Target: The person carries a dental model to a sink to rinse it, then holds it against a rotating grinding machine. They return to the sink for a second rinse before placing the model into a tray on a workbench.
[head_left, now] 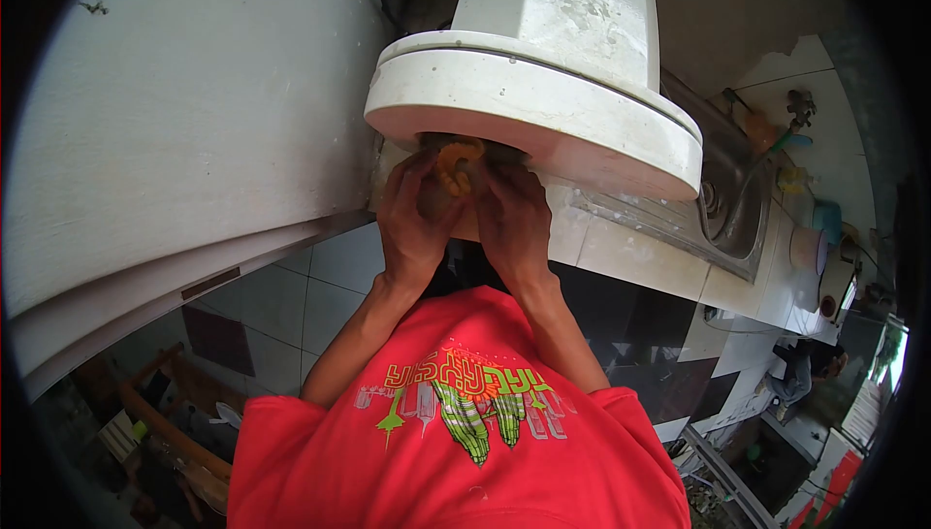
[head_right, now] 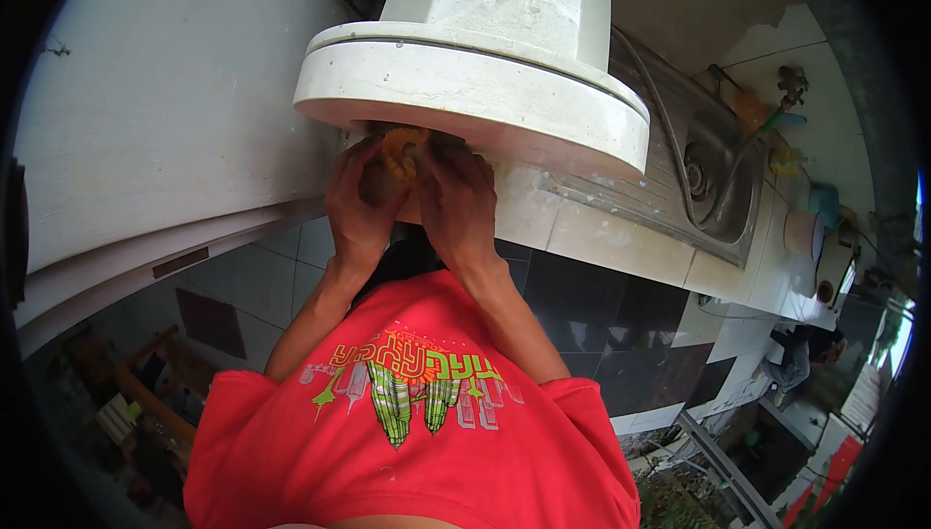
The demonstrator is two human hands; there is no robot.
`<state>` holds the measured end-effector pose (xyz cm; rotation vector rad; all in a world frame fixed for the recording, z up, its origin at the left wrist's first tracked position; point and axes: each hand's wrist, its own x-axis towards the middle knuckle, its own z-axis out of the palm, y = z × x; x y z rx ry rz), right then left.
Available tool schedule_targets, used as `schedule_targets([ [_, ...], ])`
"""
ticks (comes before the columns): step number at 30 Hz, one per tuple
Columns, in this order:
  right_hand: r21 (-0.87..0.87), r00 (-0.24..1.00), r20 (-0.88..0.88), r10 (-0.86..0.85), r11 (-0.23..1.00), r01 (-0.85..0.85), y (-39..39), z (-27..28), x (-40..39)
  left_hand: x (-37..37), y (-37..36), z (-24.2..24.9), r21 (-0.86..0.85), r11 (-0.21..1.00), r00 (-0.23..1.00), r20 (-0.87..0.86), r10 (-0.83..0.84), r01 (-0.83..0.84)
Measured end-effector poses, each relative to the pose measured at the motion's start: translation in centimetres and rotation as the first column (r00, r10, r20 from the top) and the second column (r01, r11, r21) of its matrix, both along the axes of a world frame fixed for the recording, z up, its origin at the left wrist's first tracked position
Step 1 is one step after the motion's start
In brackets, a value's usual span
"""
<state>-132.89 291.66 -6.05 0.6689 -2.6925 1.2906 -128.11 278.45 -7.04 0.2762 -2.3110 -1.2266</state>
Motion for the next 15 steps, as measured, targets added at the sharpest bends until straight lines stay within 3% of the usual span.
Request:
schedule_targets([
  [2,0.001,1.0,-0.007,0.012,1.0,-0.012,0.08,-0.57,-0.17,0.06,-0.02,-0.21,0.049,0.999,1.0,0.013,0.008,-0.008],
  [4,0.004,1.0,-0.008,0.025,1.0,-0.024,0.14,-0.81,-0.26,0.08,0.16,-0.01,-0.036,0.999,1.0,0.007,0.016,-0.016],
  [15,0.045,0.999,-0.045,0.025,0.999,-0.023,-0.1,-0.91,0.09,0.13,0.5,-0.7,-0.046,0.998,0.999,0.006,0.049,-0.049],
])
